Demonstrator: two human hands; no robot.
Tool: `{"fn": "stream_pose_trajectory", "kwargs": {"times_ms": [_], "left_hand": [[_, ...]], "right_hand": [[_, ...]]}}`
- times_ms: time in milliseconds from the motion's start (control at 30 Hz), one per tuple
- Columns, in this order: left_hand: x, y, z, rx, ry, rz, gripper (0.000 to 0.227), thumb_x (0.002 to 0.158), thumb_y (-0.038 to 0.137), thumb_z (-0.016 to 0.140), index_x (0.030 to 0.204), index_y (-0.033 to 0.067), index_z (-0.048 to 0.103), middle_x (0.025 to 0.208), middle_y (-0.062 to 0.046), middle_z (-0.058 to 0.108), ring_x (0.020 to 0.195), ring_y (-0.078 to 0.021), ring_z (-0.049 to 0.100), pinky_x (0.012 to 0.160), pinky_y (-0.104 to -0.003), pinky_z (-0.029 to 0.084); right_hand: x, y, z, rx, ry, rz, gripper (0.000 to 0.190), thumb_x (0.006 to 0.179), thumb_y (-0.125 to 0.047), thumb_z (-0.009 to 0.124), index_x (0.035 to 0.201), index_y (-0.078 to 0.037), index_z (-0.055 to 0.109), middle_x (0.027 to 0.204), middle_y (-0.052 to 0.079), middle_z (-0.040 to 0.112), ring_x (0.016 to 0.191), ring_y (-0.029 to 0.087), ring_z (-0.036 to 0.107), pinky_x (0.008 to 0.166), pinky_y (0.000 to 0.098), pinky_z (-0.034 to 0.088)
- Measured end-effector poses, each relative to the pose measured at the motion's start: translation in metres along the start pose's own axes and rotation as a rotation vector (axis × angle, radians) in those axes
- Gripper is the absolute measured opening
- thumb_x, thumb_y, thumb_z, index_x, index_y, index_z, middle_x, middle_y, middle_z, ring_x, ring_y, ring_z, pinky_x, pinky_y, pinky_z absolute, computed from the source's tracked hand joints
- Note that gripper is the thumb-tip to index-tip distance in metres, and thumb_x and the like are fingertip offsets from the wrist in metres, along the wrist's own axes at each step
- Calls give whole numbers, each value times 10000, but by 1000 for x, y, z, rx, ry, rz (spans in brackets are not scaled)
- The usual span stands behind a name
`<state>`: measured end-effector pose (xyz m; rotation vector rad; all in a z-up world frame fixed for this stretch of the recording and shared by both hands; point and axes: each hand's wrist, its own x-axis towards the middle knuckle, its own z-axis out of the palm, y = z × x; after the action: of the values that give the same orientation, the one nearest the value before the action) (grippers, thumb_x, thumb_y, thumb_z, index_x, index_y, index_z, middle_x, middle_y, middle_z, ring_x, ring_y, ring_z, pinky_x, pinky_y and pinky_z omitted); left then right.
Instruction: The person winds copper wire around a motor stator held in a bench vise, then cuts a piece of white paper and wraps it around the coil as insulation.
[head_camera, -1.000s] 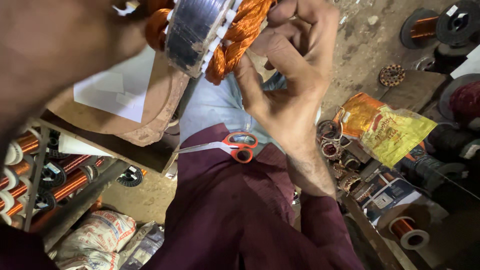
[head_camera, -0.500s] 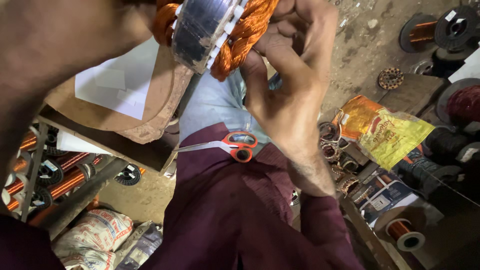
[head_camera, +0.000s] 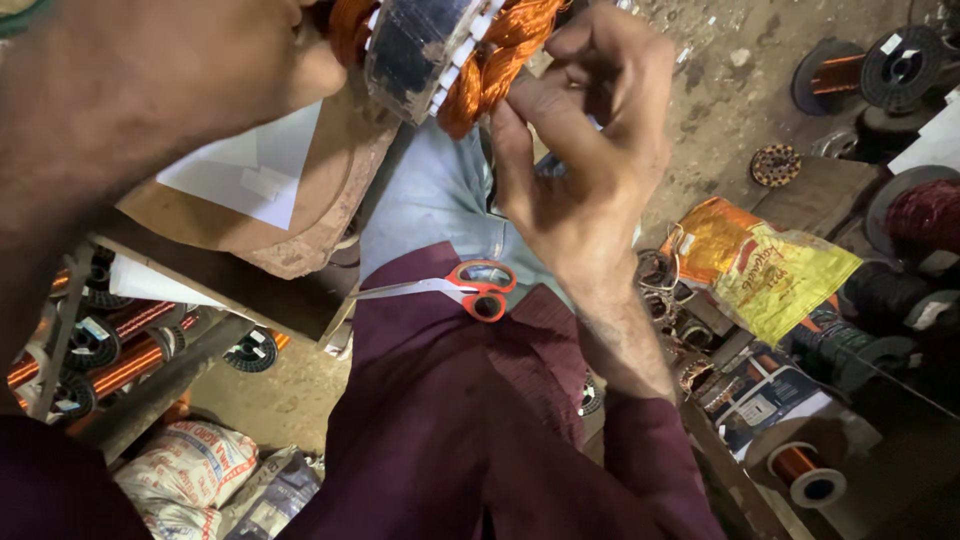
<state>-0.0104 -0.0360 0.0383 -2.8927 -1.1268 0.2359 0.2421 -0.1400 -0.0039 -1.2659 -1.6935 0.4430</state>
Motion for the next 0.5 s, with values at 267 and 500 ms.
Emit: {"fn": "stream_pose_trajectory", "kwargs": {"times_ms": [267,500], "left_hand": [[-12,-3,5,28,31,52,219,1012,212,713,897,28,747,641,-91,637,535,-208,631,519,-327,533],[-18,-11,32,63,85,12,165,1035,95,687,887,44,738,667,-86,653,581,-194,639,538,-305,525]], "right_hand": [[-8,2,4,-134,-21,-23,242,955,69,786,1165,-33,721,1340,119,477,1036,189,587,788,299,547],[-13,11,7,-196,43,-141,248,918,-40,893,1114,-38,741,1234,137,503,1073,267,521,759,362,485]]}}
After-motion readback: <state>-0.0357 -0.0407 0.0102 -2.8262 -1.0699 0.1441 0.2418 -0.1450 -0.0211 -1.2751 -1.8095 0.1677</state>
